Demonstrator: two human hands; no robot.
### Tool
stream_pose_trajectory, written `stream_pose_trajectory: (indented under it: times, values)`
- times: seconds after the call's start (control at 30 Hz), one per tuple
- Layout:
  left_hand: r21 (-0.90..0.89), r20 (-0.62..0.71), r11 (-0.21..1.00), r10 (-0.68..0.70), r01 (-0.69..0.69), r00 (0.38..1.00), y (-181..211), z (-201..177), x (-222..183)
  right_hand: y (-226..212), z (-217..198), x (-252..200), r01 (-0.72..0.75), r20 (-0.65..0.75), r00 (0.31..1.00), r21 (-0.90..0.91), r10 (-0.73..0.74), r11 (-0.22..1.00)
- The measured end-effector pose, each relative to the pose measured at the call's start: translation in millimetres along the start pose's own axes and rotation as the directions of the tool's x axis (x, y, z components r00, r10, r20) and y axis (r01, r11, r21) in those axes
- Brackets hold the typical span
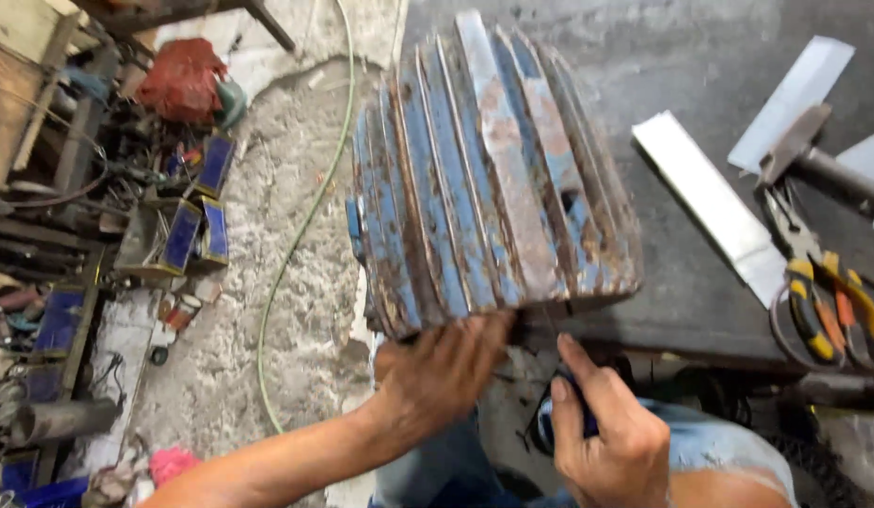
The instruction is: Cleaning a motor stator and preparing insulation paper for insertion.
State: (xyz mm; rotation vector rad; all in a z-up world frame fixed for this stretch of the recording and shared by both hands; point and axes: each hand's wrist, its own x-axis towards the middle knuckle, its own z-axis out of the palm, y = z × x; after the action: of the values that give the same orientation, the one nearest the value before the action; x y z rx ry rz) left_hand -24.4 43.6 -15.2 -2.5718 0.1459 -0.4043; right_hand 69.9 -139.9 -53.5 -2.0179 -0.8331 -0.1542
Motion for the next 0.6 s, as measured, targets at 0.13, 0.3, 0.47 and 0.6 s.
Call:
stream_pose_trajectory:
  times: [0.13, 0.3, 0.47, 0.6]
  values:
    - [0.083, 0.1, 0.996, -0.044, 0.036, 0.994, 14, 10, -2, -18, -9, 3, -0.121, 0.122, 0.985, 0.007, 0.119, 0.993]
    - [0.072, 0.155, 0.994, -0.099, 0.088, 0.983, 21, -1, 20, -28, -11, 5, -0.051, 0.08, 0.996, 0.06, 0.047, 0.997]
    - [0.098, 0.077, 0.995, -0.038, 0.03, 0.996, 0, -33, 31, -34, -1, 14, -0.275, 0.016, 0.961, 0.039, 0.275, 0.961]
    - [-0.068, 0.003, 0.998, 0.0, 0.0, 1.0, 0, -18, 26, -12, 0, 14, -0.5, 0.289, 0.789, -0.21, 0.542, 0.84]
